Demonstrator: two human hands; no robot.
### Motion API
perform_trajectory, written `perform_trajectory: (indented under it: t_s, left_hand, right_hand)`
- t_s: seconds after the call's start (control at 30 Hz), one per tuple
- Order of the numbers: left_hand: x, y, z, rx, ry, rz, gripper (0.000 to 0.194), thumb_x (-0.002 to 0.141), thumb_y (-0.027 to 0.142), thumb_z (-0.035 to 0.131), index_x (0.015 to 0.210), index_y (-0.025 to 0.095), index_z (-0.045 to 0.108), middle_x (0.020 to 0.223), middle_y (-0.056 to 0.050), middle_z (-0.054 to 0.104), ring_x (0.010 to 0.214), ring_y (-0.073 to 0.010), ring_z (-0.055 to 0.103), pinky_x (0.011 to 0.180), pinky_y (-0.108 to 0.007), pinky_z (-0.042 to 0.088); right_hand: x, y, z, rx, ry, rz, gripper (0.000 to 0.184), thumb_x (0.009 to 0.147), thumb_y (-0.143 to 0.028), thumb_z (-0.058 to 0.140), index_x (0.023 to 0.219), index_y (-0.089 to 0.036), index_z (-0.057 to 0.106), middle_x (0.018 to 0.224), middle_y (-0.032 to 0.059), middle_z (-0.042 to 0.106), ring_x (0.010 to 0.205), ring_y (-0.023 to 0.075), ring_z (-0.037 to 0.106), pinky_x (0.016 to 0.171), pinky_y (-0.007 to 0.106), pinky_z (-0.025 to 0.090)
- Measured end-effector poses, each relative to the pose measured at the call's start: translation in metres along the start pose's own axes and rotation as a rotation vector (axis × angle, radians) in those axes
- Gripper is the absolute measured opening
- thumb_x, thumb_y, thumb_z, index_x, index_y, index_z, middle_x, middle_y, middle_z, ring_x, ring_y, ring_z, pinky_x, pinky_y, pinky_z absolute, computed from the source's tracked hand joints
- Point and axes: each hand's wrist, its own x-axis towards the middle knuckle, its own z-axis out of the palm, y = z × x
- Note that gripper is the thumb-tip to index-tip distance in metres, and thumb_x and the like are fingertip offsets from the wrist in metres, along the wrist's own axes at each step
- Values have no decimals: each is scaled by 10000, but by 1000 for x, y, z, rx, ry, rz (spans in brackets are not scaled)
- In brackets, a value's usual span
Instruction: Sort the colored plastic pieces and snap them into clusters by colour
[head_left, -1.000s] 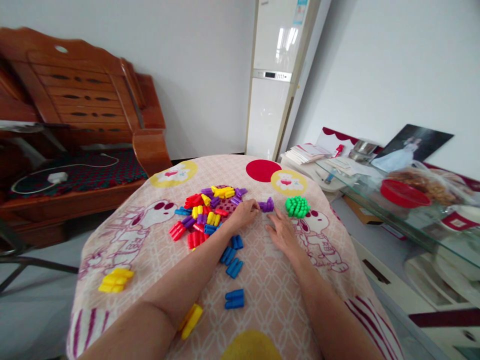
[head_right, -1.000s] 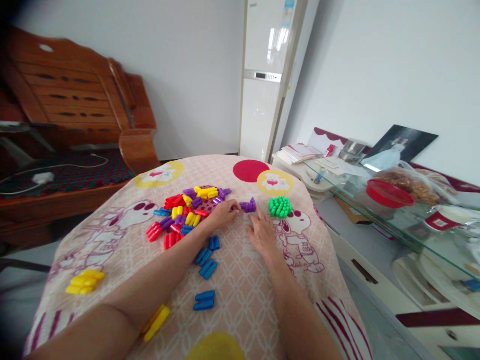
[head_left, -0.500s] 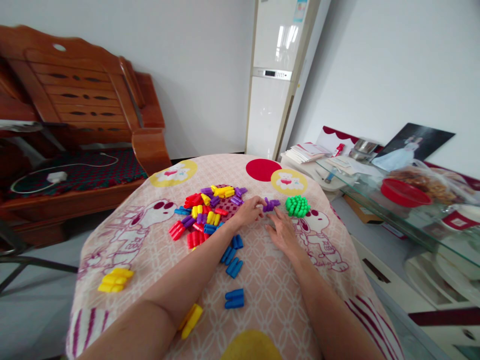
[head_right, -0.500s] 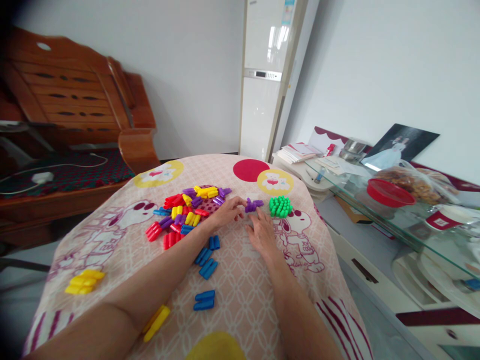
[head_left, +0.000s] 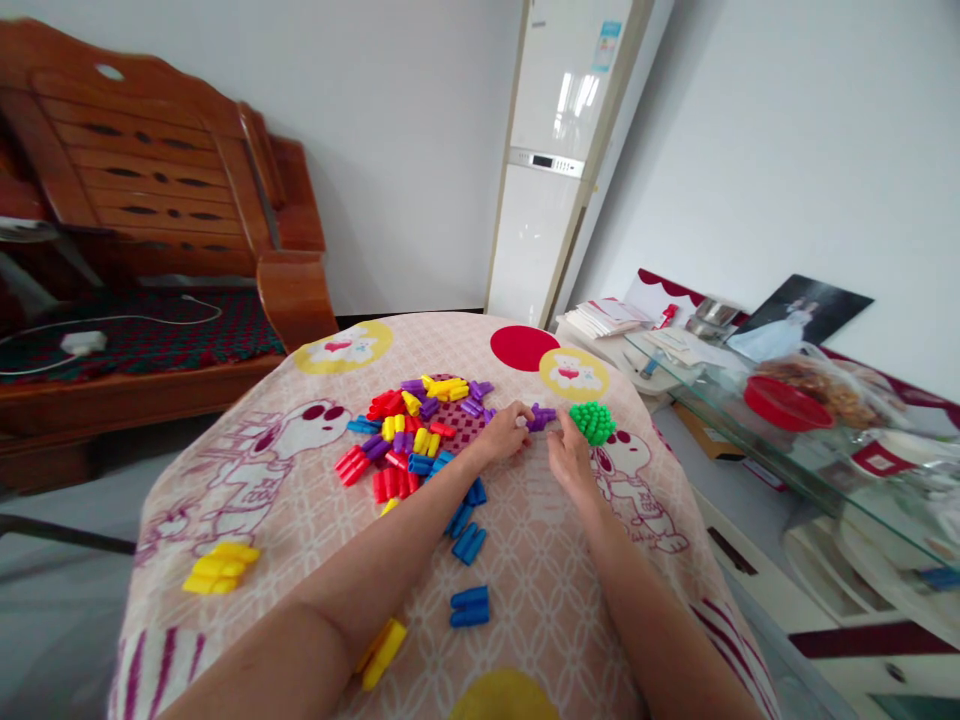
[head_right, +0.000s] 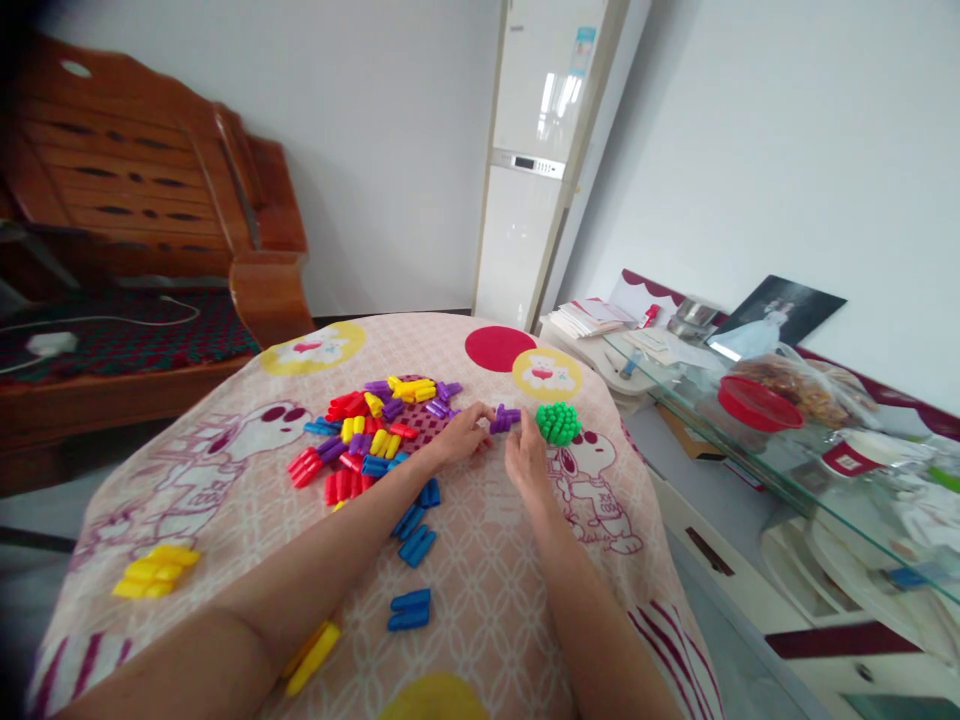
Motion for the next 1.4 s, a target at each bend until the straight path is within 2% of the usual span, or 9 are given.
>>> perform_trajectory:
  t_s: [0.17,0.27,0.4,0.63,0.77,0.93,1.17,1.3,1.4]
  left_hand:
    - [-5,1,1,118,12,9,359,726,16,452,1023,193,549,773,29,633,598,-110,580,645,-242,503]
    - [-7,5,2,154,-12,3,364,718,21,459,1024,189,560,800,20,638,621,-118,585,682,-252,509]
    - [-8,8,2,185,-30,19,344,722,40,481,1022,185,567,851,5,649,697,-133,608,728,-254,511]
    - [-9,8,2,199,0,50,285,731,52,510,967,194,587,898,-13,664,850,-163,640,813,-274,512]
    - [-9,8,1,196,-2,64,288,729,37,502,956,195,583,886,-7,660,853,-160,642,828,-280,513]
    - [-9,9,1,185,-11,72,286,719,33,510,949,189,576,904,-13,664,864,-159,643,850,-287,514]
    - [-9,8,2,171,25,83,321,707,17,501,967,184,590,891,-14,684,816,-150,652,802,-275,531]
    - [-5,5,-6,119,99,31,387,725,-5,454,1048,157,592,858,-21,691,677,-127,651,695,-257,540]
    - [-2,6,-24,99,190,-12,412,737,-12,438,1083,131,609,987,-67,707,642,-118,658,644,-251,542]
  right_hand:
    - [23,-2,4,-38,12,72,673,740,-126,453,1410,-112,509,1273,137,661,1241,280,575,1095,418,416]
    - [26,4,6,-22,-18,83,670,741,-138,469,1409,-115,509,1230,129,683,1158,265,626,1047,386,460]
    - [25,13,7,-16,-38,93,645,758,-171,465,1401,-138,514,1225,104,687,1142,242,630,1029,376,474]
    - [25,21,11,53,53,-11,644,747,-180,468,1388,-153,526,1286,114,657,1153,242,624,1032,412,478]
    - [22,11,8,63,89,-54,633,736,-162,475,1363,-143,561,1286,130,660,1155,253,623,1032,413,478]
    - [21,1,3,47,90,-63,627,729,-131,450,1342,-137,584,1168,118,722,1097,232,657,1009,385,488]
    - [19,-5,-4,17,84,-31,620,723,-108,443,1326,-111,588,1219,152,695,1129,250,644,1037,418,461]
    - [17,-33,-19,31,135,-77,628,743,-150,464,1363,-144,564,1204,141,701,969,243,679,894,393,537]
    - [17,-54,-37,92,105,-112,619,781,-197,468,1396,-178,540,1167,120,717,834,211,687,763,341,563]
